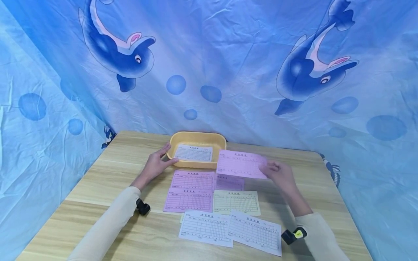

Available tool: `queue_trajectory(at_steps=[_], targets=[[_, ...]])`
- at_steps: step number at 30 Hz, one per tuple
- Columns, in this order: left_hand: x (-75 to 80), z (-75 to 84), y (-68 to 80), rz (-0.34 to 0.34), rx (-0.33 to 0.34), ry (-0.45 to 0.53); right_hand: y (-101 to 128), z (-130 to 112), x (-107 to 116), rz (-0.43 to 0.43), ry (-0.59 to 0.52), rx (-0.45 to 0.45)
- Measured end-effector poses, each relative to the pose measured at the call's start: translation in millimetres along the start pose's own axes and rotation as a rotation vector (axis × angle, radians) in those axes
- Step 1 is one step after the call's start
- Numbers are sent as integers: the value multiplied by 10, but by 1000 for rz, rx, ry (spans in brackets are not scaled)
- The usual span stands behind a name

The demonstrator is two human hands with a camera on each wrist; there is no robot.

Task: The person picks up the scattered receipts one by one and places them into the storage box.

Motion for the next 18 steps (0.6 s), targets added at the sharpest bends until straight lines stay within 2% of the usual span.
queue_trajectory(at_steps=[7,18], targets=[[4,11,1,2,-1,-6,-158,-224,-84,17,-26,4],[6,25,10,-1,-6,5,-422,-552,-283,-9,-204,37]])
Point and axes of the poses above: each hand's wrist, its own y-axis away from the middle knuckle, its own x-axis out of the back of the hand, z = x × y, the point moved 5 cm from there along -y, towards the middle knuckle, and after that the axes turned 15 degrees about y, right-handed, at the moved point
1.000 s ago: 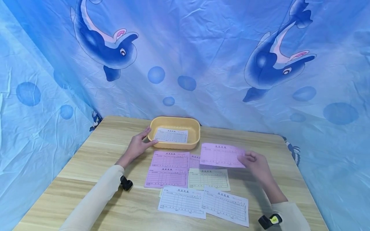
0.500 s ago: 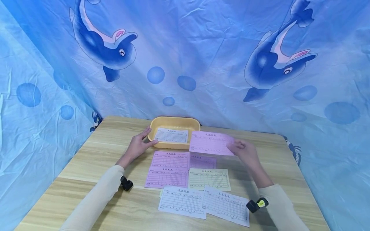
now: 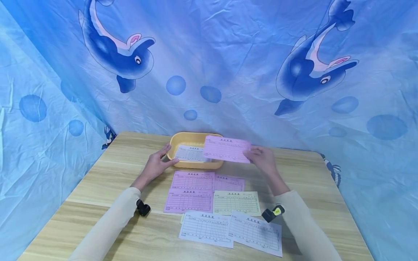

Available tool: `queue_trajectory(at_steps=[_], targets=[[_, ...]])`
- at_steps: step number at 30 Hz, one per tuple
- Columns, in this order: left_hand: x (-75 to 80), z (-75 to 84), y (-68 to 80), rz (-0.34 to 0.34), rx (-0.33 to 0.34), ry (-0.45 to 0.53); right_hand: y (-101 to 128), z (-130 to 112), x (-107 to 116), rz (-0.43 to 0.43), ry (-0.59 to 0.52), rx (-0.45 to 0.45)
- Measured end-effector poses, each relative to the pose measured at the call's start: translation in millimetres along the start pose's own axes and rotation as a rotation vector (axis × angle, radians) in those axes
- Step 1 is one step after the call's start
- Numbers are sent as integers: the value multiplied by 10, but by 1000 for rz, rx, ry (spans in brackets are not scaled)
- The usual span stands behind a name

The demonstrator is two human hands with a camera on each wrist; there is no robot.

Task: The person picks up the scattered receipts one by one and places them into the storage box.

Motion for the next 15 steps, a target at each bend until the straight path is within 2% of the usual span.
queue_trajectory(at_steps=[6,15], targets=[[9,1,7,-4,-1,2,-131,-130,-183,-20,-19,22],[5,15,-1,-5,7,-2,-314,-287,-448,-35,26,12]])
Point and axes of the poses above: each hand's wrist, its own y-axis away from the middle knuckle, its own x-axis out of the back of the hand, z = x × y, the point moved 5 cm from there along -y, towards the middle knuckle, and after that the axes turned 15 degrees about y, right-handed, at the moved point
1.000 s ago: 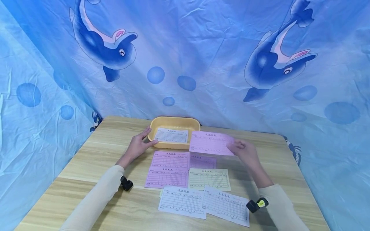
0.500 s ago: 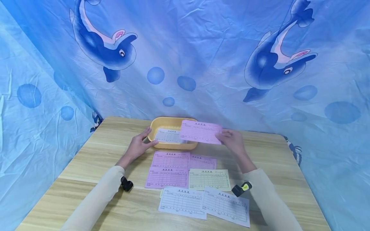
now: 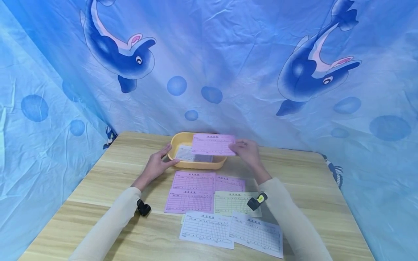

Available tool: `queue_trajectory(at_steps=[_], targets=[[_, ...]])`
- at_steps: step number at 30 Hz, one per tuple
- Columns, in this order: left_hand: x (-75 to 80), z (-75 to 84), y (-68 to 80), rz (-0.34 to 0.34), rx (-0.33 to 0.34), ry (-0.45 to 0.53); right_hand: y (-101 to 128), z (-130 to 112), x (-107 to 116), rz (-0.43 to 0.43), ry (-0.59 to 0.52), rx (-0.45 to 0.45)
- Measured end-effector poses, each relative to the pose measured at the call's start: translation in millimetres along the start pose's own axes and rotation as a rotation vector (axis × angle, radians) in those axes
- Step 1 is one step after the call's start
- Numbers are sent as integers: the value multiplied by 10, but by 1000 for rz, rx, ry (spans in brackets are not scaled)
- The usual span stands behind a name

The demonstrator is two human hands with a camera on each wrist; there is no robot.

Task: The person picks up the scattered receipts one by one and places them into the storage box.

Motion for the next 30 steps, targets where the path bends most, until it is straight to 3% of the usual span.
queue_trajectory(at_steps=[10,30], targets=[[-5,-6,-21,-5,5,7,-154,-159,-311,60,28,22],[0,-22,-15,-1,-9,3,-370,-282,-859,35,124,8]])
Point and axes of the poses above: each hand's wrist, its own y-axis away from the middle knuckle, its own x-axis out of the back of the hand, z = x × y, the point moved 5 cm from there along -y, towards the middle knuckle, and after that the axes turned 15 degrees about y, right-handed, at the moved point
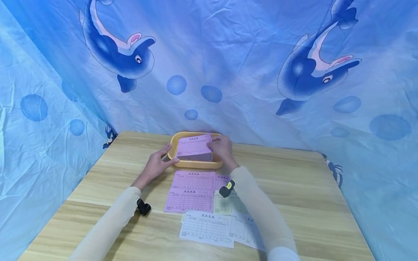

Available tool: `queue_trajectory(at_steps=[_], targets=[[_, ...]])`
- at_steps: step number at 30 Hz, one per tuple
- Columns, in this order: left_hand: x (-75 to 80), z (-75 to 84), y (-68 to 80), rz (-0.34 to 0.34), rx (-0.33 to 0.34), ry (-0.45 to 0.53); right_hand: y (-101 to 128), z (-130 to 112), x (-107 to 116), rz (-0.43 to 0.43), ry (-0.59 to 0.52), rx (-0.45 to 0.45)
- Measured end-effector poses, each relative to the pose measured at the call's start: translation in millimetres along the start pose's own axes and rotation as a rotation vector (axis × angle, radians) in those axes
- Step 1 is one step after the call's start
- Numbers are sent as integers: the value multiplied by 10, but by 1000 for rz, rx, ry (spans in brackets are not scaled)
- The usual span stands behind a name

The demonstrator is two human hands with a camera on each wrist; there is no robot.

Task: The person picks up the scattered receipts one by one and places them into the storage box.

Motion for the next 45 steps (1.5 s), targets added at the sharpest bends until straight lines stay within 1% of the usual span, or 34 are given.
queue_trajectory(at_steps=[11,16,21,26,28,30,33,36,38,41,45], targets=[[-6,25,10,1,-18,-21,-25,-43,-203,-13,103,35],[-14,38,9,5,-7,-28,-15,-58,-211,-18,126,66],[-6,37,13,-2,9,-11,0,-36,-162,-23,135,57],[4,20,2,-6,10,-5,27,0,-73,-26,114,48],[6,12,-4,-7,9,-6,42,15,-44,-52,69,51],[8,12,-3,-8,11,-8,64,19,-10,-87,-4,56],[9,10,1,-6,12,-13,103,8,60,-144,-117,99],[8,15,7,-5,12,-18,163,-13,158,-175,-155,171],[5,20,10,-5,14,-13,213,-28,229,-176,-150,222],[-1,30,11,-11,12,-4,305,-46,342,-160,-114,299],[-7,31,5,-11,15,-6,448,-52,501,-107,-32,393]])
Point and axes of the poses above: each hand's wrist, its own y-axis away from the middle knuckle, its own x-axis out of the back of the hand, z = x × y, the point moved 5 cm from there along -y, towards the middle knuckle, and after that the axes turned 15 degrees about y, right-handed, at the moved point
